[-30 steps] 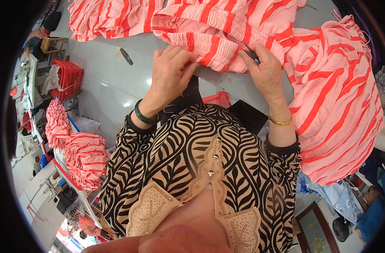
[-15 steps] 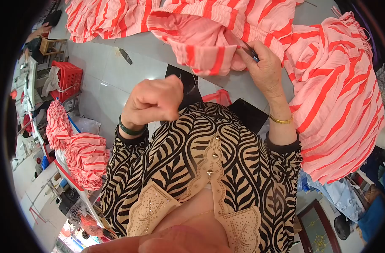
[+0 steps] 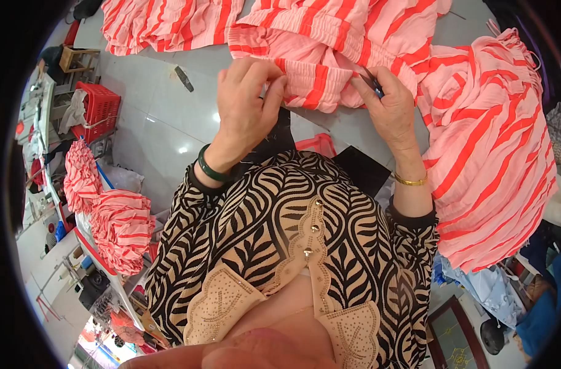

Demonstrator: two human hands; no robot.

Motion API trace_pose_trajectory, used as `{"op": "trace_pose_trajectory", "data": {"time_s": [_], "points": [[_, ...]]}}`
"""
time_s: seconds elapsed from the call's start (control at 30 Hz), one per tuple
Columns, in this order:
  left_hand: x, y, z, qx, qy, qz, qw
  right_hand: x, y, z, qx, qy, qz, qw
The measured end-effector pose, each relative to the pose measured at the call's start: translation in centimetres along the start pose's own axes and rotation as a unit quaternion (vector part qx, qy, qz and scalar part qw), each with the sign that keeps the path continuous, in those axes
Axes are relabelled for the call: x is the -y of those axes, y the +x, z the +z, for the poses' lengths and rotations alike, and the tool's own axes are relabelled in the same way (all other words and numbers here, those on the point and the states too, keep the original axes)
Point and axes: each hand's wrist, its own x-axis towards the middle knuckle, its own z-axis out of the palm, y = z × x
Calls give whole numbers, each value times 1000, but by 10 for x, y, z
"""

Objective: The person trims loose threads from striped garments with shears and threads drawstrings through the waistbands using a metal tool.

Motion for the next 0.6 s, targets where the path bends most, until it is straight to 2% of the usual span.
{"op": "trace_pose_trajectory", "data": {"time_s": [0.03,0.1,0.2,0.3,0.4,0.53,0.6], "points": [[3,2,3,19,7,-1,1000,3,0,-3,-16,12,-14,1000],[11,0,1,57,-167,-86,981,8,-3,-8,-45,35,-38,998],[14,-3,-4,81,-342,-170,921,36,-7,-20,-123,103,17,987],[15,-1,-9,101,-405,-206,885,84,-23,-33,-62,68,21,996],[19,-4,-5,120,-448,-218,859,113,-33,-24,132,121,64,982],[14,-6,-4,115,-529,-250,803,96,-31,2,134,45,28,990],[11,-8,-4,136,-499,-242,821,98,-29,4,117,20,18,993]]}}
